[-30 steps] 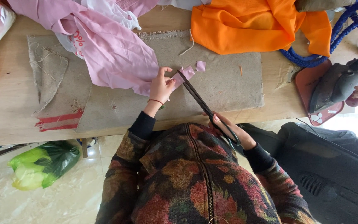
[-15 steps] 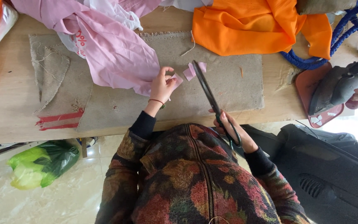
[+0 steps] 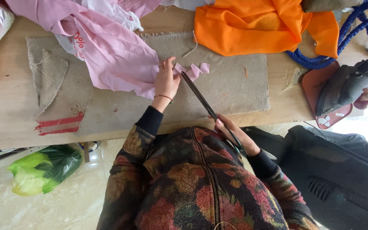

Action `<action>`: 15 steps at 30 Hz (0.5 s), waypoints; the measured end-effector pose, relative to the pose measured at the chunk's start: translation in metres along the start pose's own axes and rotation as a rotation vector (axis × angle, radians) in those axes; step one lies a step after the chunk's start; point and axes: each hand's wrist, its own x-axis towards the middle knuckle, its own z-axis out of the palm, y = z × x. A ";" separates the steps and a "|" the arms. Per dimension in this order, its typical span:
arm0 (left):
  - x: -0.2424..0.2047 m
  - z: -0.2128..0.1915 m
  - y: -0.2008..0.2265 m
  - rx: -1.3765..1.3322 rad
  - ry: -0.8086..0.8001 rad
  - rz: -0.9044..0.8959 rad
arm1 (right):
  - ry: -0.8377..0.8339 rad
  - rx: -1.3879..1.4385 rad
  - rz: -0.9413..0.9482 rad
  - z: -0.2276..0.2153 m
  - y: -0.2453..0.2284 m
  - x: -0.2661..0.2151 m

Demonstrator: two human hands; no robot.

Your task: The person uses shears to cut small square pieces from a larger scrap of pink fabric on a wooden workbench surrounded by textile scraps.

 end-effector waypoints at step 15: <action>-0.036 -0.026 -0.019 0.079 0.070 -0.037 | -0.106 -0.143 0.110 -0.036 0.005 -0.011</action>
